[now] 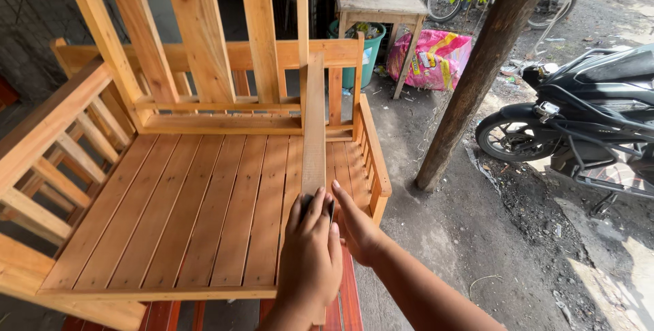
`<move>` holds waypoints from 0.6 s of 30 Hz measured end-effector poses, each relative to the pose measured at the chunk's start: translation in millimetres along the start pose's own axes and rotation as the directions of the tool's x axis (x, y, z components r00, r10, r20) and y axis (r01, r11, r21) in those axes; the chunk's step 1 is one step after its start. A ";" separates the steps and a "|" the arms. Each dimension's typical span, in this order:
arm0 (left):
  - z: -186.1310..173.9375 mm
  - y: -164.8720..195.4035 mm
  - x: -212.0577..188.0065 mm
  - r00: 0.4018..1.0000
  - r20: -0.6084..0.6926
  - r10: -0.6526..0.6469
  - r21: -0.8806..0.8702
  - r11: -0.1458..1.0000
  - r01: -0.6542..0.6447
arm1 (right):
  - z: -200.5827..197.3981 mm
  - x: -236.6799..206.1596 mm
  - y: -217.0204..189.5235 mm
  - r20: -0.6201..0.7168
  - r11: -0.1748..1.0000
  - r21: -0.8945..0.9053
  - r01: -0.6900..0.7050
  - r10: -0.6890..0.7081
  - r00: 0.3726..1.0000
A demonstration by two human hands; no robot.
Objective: The person sands a wooden chair frame and a small slatted wooden panel using a sanding block, working over the slats, rails, and seat surfaces. They reposition the chair and panel between sanding passes and continue sanding the seat and armrest areas by hand.
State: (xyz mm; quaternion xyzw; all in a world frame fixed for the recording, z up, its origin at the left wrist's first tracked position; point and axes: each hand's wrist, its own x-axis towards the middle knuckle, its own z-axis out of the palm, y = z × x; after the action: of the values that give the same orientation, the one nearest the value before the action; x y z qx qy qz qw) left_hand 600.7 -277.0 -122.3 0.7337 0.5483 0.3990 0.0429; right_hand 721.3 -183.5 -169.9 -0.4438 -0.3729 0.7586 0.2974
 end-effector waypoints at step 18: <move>42.4 -54.4 -74.1 0.933 -0.293 0.208 0.085 0.978 -0.191 | 4.5 9.0 8.1 -0.079 0.988 -0.156 -0.003 -0.010 0.997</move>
State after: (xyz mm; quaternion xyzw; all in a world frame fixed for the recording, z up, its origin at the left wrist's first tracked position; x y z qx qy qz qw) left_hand 579.6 -301.7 -218.2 0.7173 0.4819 0.4928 -0.1021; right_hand 712.4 -182.2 -179.2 -0.4949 -0.4199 0.7082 0.2777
